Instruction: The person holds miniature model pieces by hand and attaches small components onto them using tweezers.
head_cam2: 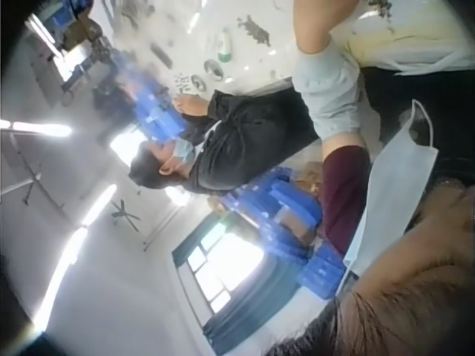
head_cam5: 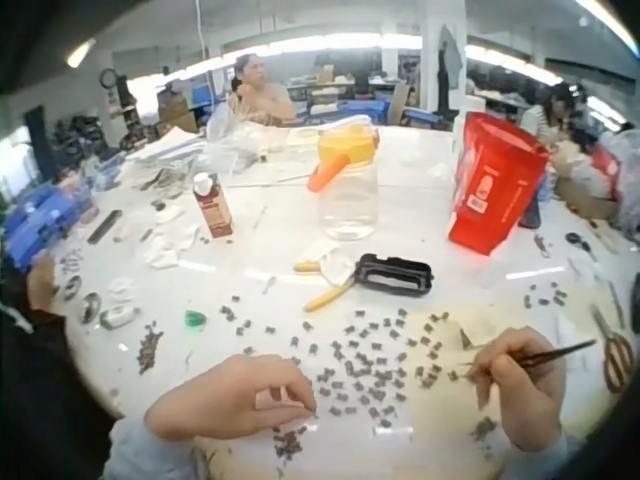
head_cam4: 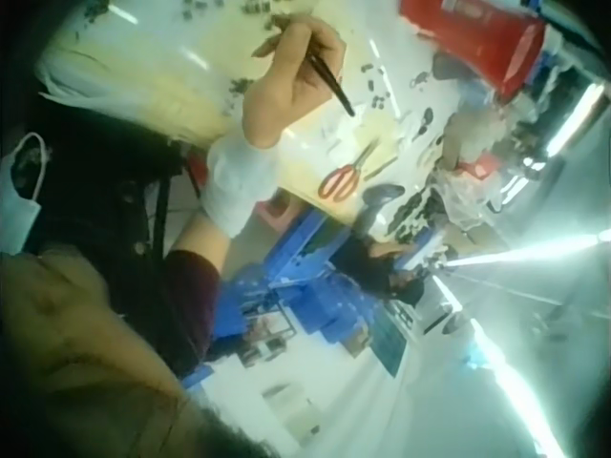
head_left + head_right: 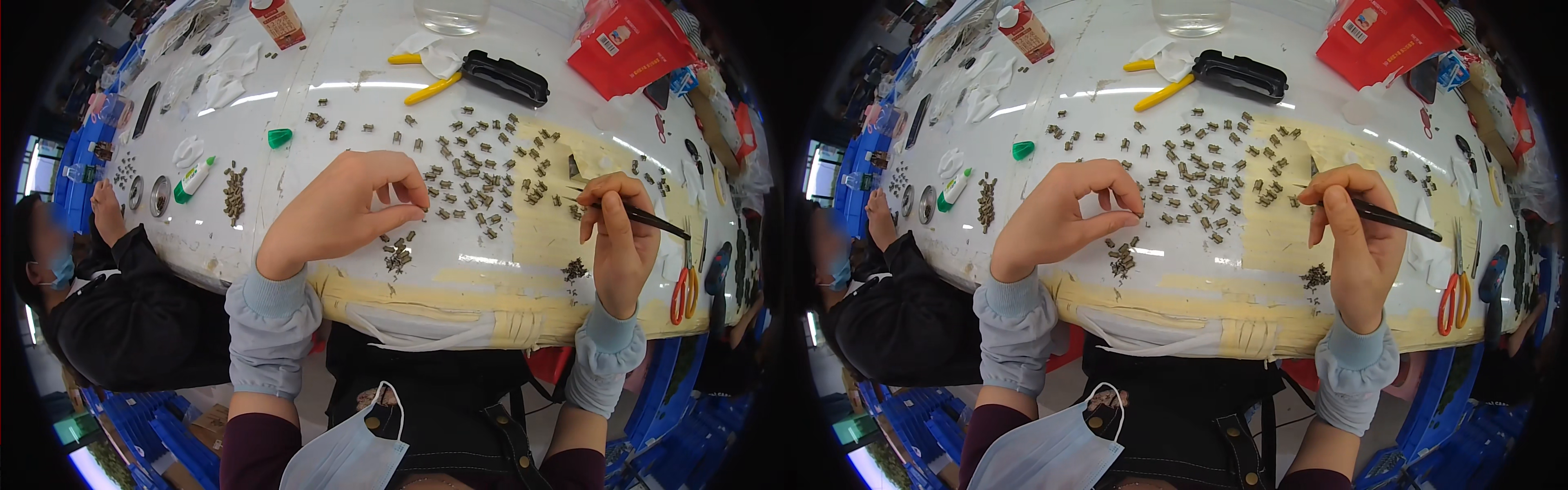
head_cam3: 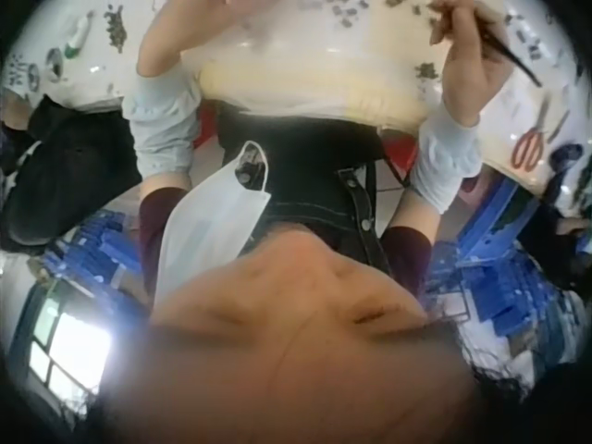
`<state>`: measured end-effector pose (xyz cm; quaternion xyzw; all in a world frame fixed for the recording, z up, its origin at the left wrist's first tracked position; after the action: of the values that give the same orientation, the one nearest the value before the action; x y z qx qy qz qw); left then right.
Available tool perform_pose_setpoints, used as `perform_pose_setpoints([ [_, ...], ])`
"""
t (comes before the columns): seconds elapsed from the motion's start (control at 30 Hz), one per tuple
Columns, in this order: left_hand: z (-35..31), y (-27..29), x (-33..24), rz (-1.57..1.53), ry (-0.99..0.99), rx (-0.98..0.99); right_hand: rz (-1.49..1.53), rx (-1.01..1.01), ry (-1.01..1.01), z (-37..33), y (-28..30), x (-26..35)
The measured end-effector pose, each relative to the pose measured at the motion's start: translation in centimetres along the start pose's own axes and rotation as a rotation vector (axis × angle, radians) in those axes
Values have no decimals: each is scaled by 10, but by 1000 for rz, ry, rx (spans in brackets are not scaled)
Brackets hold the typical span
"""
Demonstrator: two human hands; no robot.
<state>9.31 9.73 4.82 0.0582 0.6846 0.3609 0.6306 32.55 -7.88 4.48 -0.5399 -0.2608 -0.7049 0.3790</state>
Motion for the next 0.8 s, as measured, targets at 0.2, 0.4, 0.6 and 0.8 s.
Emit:
perform_pose_setpoints([
  [0.2,3,-9,-4,-176,-112,-92,-65,202,116,-1,-5,1],
  [0.4,4,-15,-10,-397,-61,-280,-166,382,85,-7,-33,-4],
  [0.6,4,-15,-5,-447,-112,-296,-311,539,240,-10,-65,-13],
  [0.8,2,-18,-5,-464,-99,-280,-353,550,297,-12,-76,-18],
])
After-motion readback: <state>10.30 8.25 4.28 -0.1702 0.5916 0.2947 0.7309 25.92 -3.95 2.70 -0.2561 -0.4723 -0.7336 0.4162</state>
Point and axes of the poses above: each hand's wrist, its own z-axis towards the middle knuckle, its own y-axis out of the back of the hand, x = y × z, the point moved 1 cm from there along z, towards the middle knuckle, and after that the axes turned 2 degrees about -x, right-handed, at the moved point
